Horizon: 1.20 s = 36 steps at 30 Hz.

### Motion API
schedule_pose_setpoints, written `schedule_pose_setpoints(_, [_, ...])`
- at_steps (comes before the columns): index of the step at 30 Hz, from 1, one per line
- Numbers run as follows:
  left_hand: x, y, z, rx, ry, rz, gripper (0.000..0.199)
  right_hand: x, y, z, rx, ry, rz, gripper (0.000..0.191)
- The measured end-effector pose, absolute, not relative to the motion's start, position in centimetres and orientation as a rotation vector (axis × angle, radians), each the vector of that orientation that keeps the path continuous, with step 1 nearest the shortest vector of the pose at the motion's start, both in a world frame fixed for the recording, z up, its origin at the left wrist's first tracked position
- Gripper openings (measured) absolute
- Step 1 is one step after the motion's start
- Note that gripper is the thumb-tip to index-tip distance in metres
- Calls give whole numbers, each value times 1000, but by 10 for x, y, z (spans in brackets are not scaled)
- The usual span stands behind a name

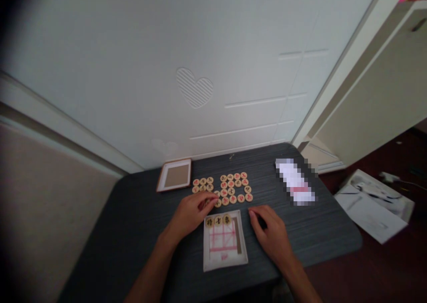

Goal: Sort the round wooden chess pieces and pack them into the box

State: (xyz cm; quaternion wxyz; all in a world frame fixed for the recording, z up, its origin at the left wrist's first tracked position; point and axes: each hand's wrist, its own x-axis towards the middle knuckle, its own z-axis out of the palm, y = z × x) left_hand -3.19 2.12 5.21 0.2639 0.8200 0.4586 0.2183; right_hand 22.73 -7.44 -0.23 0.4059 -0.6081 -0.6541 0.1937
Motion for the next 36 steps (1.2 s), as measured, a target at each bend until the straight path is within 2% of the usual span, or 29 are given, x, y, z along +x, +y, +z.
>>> schedule_pose_setpoints(18, [15, 60, 68, 2698, 1066, 182, 19, 230, -73, 3, -1491, -1567, 589, 20])
schedule_pose_setpoints(36, [25, 63, 63, 2723, 1134, 168, 19, 231, -71, 5, -1475, -1555, 604, 22])
